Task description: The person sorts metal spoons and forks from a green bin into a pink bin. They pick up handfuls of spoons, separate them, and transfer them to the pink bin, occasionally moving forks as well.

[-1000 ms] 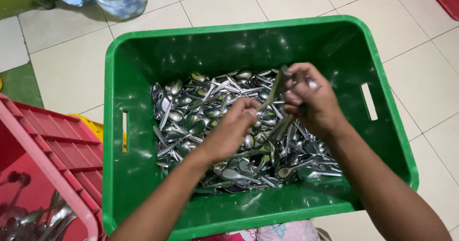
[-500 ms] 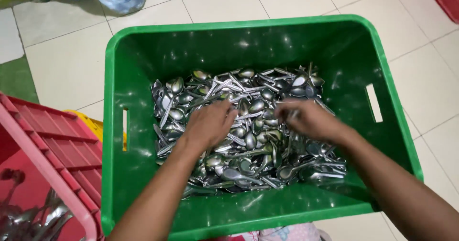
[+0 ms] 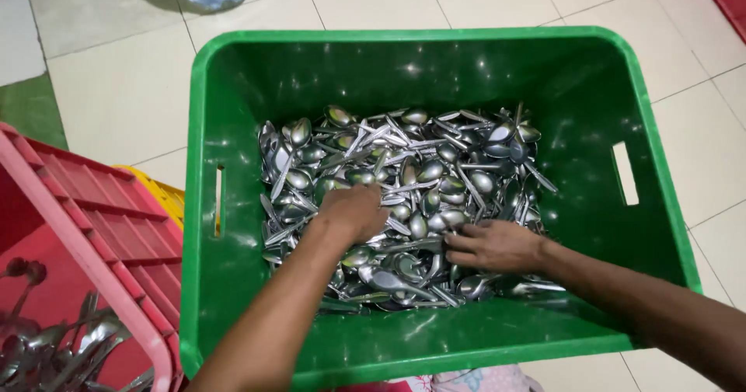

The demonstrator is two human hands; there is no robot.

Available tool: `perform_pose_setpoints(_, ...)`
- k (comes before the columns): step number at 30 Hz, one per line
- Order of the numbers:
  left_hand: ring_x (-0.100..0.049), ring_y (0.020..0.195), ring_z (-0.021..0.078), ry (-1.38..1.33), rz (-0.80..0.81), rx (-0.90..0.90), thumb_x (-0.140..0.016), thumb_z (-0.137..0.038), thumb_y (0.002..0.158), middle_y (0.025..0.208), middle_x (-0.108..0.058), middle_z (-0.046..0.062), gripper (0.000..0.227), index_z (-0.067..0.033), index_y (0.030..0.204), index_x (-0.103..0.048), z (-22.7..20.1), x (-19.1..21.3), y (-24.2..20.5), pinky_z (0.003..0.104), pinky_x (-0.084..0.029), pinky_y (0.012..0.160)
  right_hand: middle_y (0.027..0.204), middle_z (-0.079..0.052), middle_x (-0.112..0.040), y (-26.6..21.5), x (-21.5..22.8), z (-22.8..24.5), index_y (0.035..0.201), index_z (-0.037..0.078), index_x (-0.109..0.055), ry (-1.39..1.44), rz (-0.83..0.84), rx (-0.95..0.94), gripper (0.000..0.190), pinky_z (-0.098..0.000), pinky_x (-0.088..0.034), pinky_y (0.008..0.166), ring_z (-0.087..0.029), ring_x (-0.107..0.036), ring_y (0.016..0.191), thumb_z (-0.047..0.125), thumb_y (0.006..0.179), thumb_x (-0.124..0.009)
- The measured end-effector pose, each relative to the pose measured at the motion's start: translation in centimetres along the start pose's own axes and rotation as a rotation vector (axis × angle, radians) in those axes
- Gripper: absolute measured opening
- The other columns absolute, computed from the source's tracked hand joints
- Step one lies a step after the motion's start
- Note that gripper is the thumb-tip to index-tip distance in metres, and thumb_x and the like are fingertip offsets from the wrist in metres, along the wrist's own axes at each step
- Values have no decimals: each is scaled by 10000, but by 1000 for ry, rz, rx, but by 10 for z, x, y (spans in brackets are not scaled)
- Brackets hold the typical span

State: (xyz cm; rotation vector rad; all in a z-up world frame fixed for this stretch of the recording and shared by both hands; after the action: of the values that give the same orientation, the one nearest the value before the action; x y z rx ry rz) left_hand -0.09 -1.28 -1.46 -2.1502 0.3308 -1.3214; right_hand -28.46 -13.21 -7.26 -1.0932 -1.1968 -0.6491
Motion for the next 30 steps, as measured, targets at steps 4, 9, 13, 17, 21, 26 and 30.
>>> perform_pose_setpoints(4,-669,1179,445,-35,26,28,-420,-500,957,1241,-704,234,583,-60,1237,-679,9,0,5,586,-512,982,1085,-114,-604,16,17,8,1206,113,-586,-91,-423,63,245,-393,-524,586,-296,-617,860,197,999,-486)
perform_pose_setpoints(9,-664,1204,419,-70,-9,138,-451,-436,939,1259,-701,224,579,-46,1329,-627,29,15,5,595,-516,980,850,-49,-596,37,35,11,1428,145,-521,-36,-332,-104,580,-365,-544,555,-240,-615,724,314,875,-553)
perform_pose_setpoints(13,-661,1210,421,-77,-32,170,-472,-450,939,1257,-702,231,590,-31,1327,-621,50,14,13,605,-514,977,979,-99,-697,45,42,15,1561,328,-355,152,-35,-153,766,-447,-633,659,-289,-720,821,383,878,-698)
perform_pose_setpoints(17,-631,1255,433,-164,-55,220,-472,-358,958,1274,-695,253,532,7,1293,-665,48,38,-10,606,-498,1022,1190,-89,-654,44,7,11,1575,428,-253,161,204,-221,815,-446,-641,712,-262,-725,947,445,890,-693)
perform_pose_setpoints(21,-633,1261,404,-118,-57,262,-428,-417,935,1275,-698,224,589,-28,1323,-642,65,29,4,600,-501,1010,1194,-134,-642,42,-16,13,1564,372,-306,303,240,-290,702,-490,-630,746,-331,-721,1007,390,930,-606)
perform_pose_setpoints(26,-612,1282,425,-153,-43,288,-434,-389,945,1294,-682,248,571,-7,1318,-639,60,36,-8,607,-480,1034,1265,-97,-666,43,60,6,1501,363,-369,475,233,-438,669,-517,-615,823,-346,-737,1030,322,895,-649)
perform_pose_setpoints(30,-615,1277,418,-124,-63,281,-420,-391,929,1299,-682,226,602,-13,1348,-627,67,24,1,644,-476,1013,1350,-25,-630,20,39,-20,1401,394,-452,521,216,-631,614,-524,-606,901,-359,-717,1113,442,844,-704)
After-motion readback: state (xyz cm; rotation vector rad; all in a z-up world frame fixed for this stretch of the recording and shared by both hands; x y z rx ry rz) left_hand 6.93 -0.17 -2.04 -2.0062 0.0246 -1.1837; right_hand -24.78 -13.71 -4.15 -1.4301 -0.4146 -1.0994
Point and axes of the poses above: each hand's wrist, its own y-axis towards the middle knuckle, its own x-axis out of the back of the hand, z = x × y, the point moved 2 cm from there along y, towards the middle knuckle
